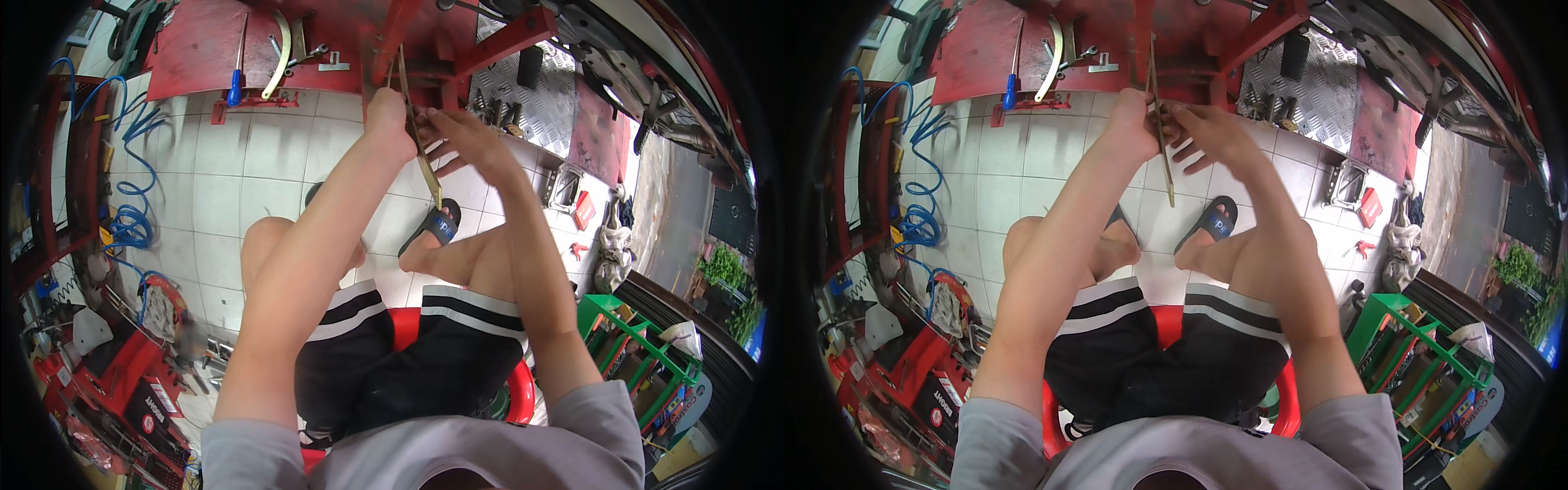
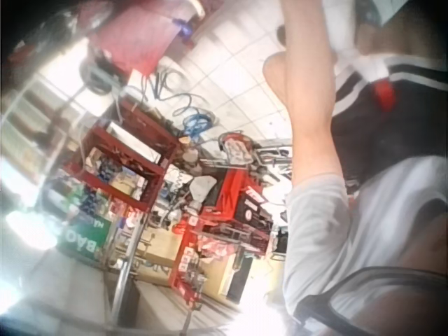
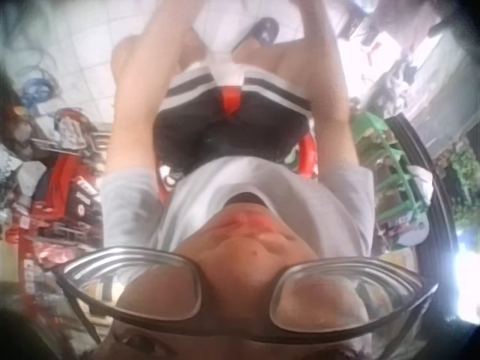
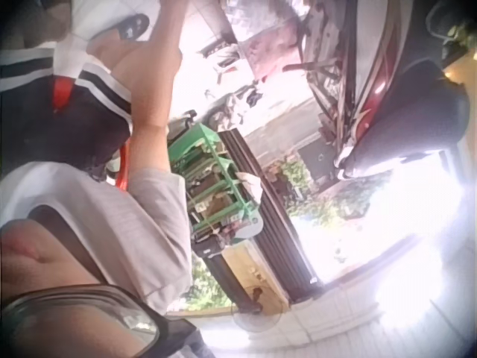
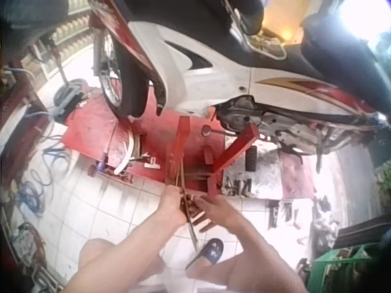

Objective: The person is sitting on a stool in a workshop, working on a motorcycle part mounted on a red stand. They use a wrench to tighten a bolt on the part and then use a measuring tool to check dimensions.

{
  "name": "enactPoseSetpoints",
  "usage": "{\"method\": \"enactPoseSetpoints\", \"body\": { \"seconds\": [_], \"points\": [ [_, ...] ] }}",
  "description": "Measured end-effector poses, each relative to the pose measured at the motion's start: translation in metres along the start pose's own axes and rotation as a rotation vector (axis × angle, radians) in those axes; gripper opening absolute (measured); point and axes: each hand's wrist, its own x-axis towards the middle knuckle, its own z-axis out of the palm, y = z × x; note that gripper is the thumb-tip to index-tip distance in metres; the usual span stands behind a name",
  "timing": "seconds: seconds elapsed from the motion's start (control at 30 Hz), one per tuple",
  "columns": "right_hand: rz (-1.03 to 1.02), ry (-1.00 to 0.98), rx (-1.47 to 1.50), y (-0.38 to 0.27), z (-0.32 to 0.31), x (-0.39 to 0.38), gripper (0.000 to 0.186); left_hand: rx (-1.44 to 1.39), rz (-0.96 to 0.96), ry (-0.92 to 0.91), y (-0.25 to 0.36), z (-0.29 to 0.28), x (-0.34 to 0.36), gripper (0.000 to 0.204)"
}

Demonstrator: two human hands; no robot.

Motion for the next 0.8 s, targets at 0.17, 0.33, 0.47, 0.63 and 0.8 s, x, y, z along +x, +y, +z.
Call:
{"method": "enactPoseSetpoints", "body": {
  "seconds": [0.17, 0.33, 0.47, 0.63, 0.8],
  "points": [
    [0.097, -0.178, 0.395, 0.024, 0.018, 0.03, 0.049, 0.288, 0.158, 0.152, -0.015, 0.012, -0.006, 0.012],
    [-0.012, -0.172, 0.255, 0.025, 0.019, 0.048, 0.039, 0.568, 0.289, 0.16, 0.006, -0.01, 0.028, 0.017],
    [0.022, -0.011, 0.18, 0.037, 0.023, 0.06, 0.038, 0.748, 0.763, 0.191, 0.022, -0.02, 0.054, 0.023],
    [0.002, -0.105, 0.215, 0.032, 0.014, 0.057, 0.025, 0.798, 0.747, -0.006, 0.046, -0.027, 0.064, 0.036],
    [-0.059, -0.192, 0.278, 0.041, 0.005, 0.065, 0.031, 0.859, 0.871, 0.035, 0.039, -0.014, 0.072, 0.029]
  ]
}}
